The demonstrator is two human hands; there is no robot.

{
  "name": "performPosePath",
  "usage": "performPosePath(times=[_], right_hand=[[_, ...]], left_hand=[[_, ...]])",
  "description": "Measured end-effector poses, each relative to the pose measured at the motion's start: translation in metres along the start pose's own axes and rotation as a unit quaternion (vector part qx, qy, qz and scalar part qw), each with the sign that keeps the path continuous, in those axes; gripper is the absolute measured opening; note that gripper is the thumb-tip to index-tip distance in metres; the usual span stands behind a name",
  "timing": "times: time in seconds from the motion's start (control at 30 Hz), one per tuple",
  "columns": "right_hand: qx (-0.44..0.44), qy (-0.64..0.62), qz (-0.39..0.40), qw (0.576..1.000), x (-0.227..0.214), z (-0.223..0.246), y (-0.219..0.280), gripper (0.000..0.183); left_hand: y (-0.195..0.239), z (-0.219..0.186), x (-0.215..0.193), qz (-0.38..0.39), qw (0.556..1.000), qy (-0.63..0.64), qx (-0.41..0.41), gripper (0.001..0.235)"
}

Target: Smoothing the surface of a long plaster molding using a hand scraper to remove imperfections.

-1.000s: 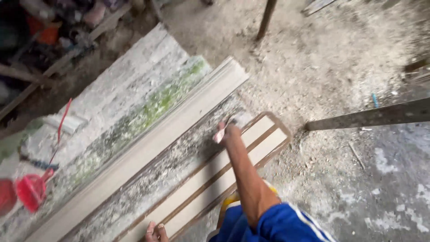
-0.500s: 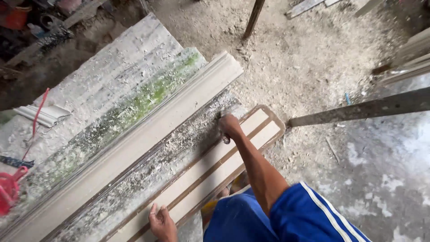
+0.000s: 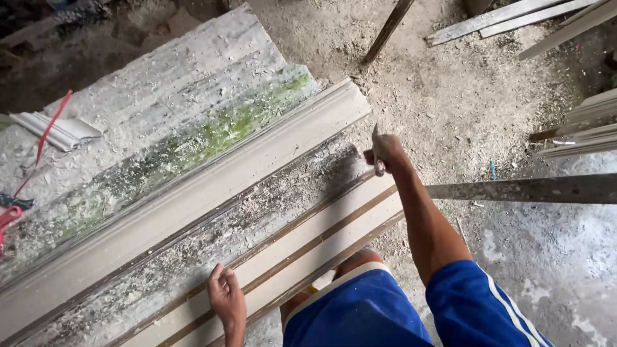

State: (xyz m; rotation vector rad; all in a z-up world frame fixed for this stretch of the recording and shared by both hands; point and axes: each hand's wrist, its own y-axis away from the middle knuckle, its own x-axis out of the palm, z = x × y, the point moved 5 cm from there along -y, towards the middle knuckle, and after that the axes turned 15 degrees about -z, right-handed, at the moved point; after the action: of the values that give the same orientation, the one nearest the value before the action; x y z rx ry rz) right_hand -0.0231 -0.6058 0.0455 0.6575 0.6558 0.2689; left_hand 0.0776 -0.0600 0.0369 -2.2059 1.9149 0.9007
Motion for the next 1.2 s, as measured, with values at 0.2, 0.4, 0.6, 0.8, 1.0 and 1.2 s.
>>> performPosePath(times=[0.2, 0.4, 0.6, 0.8, 1.0, 1.2], right_hand=[[-0.032, 0.169, 0.157, 0.973, -0.024, 0.014, 0.052, 0.072], [-0.103, 0.031, 0.112, 0.988, -0.052, 0.009, -0.010, 0.066], [-0.121, 0.196, 0.154, 0.961, -0.047, -0.023, -0.094, 0.051], [-0.173, 0.217, 0.275, 0.921, -0.008, 0.046, -0.097, 0.055], [-0.111, 0.171, 0.294, 0.934, -0.061, 0.065, -0.094, 0.051], [-0.154, 0.144, 0.322, 0.923, -0.002, 0.033, -0.114, 0.060]], left_hand=[[0.007, -0.095, 0.107, 0.123, 0.954, 0.013, 0.272, 0.026], [0.013, -0.216, 0.289, 0.148, 0.912, 0.000, 0.382, 0.022], [0.009, -0.255, 0.467, 0.083, 0.837, -0.234, 0.487, 0.063], [0.011, -0.247, 0.496, 0.065, 0.733, -0.414, 0.536, 0.058], [-0.005, -0.229, 0.493, 0.088, 0.713, -0.438, 0.540, 0.059], [0.003, -0.232, 0.492, 0.097, 0.718, -0.437, 0.533, 0.058]])
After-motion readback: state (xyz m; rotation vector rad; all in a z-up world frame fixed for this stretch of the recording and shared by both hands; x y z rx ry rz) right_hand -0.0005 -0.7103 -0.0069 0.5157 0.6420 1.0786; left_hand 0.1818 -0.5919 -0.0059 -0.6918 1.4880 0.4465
